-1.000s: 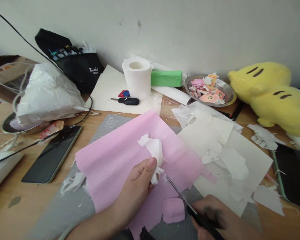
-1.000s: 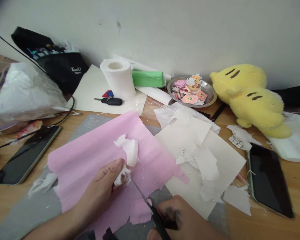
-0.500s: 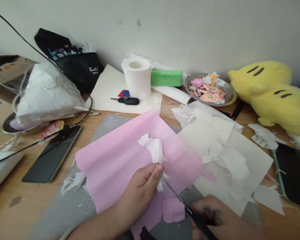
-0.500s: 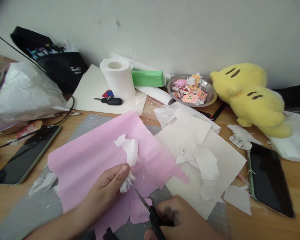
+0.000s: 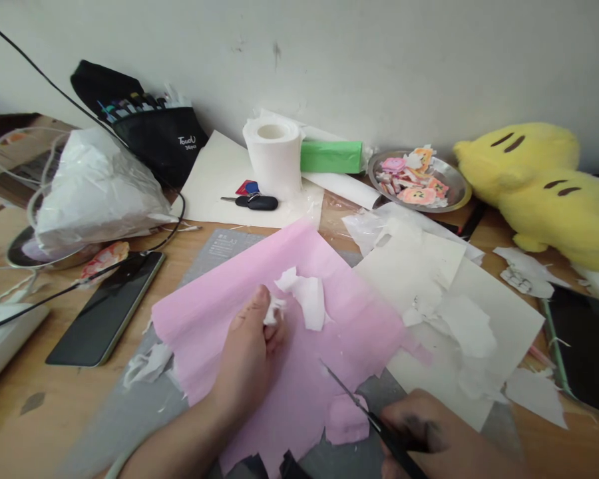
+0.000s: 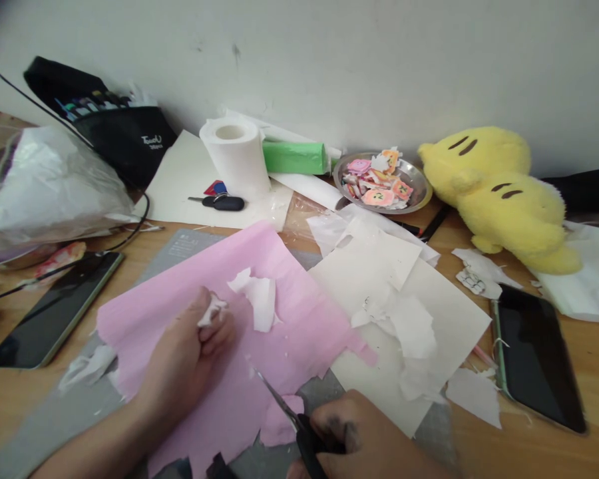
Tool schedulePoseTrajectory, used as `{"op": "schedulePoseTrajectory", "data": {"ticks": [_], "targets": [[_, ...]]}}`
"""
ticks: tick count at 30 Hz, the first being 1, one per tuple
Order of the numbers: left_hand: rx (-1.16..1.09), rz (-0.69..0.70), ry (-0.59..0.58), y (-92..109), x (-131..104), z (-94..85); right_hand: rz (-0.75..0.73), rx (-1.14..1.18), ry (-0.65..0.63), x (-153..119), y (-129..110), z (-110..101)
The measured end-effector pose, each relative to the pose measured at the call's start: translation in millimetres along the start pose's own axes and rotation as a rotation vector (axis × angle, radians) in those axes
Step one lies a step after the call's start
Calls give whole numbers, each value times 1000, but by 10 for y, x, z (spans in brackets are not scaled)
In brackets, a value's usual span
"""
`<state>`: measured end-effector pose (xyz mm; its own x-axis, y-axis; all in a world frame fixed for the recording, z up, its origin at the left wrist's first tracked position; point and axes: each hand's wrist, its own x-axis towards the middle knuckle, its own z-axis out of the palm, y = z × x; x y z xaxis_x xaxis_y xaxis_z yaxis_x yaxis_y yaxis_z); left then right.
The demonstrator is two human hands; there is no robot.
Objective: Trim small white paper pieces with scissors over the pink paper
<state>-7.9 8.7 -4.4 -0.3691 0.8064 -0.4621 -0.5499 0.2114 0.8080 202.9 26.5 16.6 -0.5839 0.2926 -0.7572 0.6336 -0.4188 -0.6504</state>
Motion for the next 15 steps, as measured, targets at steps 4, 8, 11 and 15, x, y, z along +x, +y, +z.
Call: {"op": "schedulePoseTrajectory", "data": {"ticks": [4, 8, 11, 15], "targets": [[22, -81, -73, -25, 1, -8, 4, -51, -4, -27, -50, -22], [182, -102, -141, -51, -42, -29, -76, -68, -7, -23, -118, -26], [259, -60, -162, -23, -35, -20, -130, -29, -32, 14, -74, -30], [219, -32, -197, 3, -2, 7, -193, -44, -20, 64, 24, -41]]}}
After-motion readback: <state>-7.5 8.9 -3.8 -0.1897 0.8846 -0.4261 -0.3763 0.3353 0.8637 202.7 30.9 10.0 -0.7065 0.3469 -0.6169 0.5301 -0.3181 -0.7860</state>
